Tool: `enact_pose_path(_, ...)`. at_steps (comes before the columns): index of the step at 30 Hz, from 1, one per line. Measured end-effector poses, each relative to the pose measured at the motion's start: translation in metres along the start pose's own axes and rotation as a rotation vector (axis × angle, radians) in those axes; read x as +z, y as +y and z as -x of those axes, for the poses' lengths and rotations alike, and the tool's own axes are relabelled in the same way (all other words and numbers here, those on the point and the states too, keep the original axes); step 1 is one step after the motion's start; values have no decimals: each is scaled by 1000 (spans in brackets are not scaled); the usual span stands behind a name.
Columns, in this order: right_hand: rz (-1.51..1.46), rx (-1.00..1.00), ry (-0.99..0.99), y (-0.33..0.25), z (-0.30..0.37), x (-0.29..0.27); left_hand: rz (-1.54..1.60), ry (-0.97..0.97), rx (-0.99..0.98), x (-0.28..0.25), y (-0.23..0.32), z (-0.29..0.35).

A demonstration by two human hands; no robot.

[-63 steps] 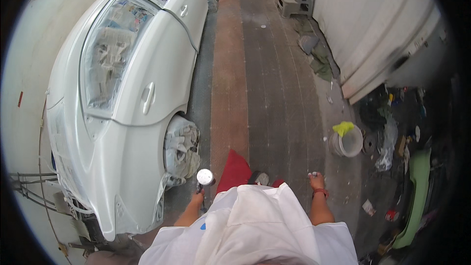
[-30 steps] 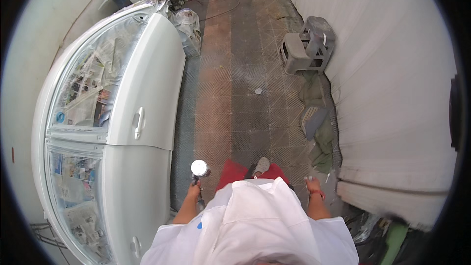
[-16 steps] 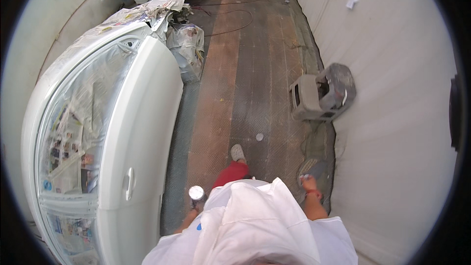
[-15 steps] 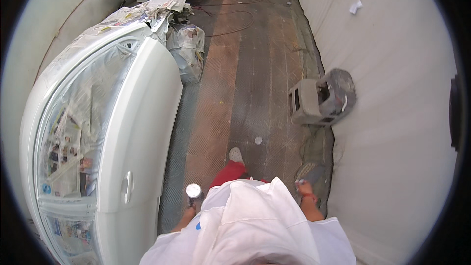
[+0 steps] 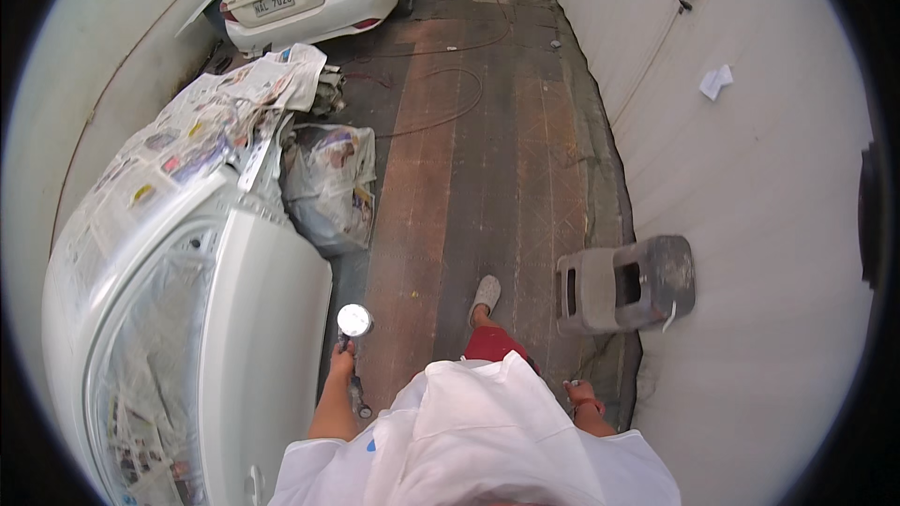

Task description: The person walks through a cluttered auto body shop, sits on the floor, and selects a paint can from a large pile. They open the can, wipe the rim with a cloth, and pour paint into a spray gun. The person then stands and walks toward a white car covered in newspaper, holding the loaded spray gun.

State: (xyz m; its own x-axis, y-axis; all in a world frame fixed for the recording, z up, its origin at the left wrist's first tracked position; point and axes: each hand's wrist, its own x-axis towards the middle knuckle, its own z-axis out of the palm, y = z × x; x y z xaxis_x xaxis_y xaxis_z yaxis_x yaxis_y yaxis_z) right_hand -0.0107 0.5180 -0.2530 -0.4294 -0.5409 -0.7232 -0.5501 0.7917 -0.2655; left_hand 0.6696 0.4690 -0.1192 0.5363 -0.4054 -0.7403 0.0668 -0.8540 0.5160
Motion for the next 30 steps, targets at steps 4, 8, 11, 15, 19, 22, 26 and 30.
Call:
enact_pose_path(4,-82,17,20,-133,-98,-51,-14,57,-46,57,66,-42)
enact_pose_path(8,75,-285,72,-326,-163,-142,-74,-12,-152,101,103,-85)
enact_pose_path(11,143,-414,145,-468,-208,-194,-177,-84,-235,127,135,-101)
enact_pose_path(15,109,-548,212,-629,-285,-215,-105,-17,-322,165,184,-139)
enact_pose_path(19,192,-483,204,-740,-338,-197,-25,22,-394,190,262,-209)
enact_pose_path(22,232,-402,-42,-807,-344,-190,55,-11,-346,198,369,-284)
enact_pose_path(26,369,-292,-130,-894,-355,-206,-13,96,-266,200,517,-369)
enact_pose_path(30,337,-306,-73,-988,-416,-226,20,141,-73,200,660,-459)
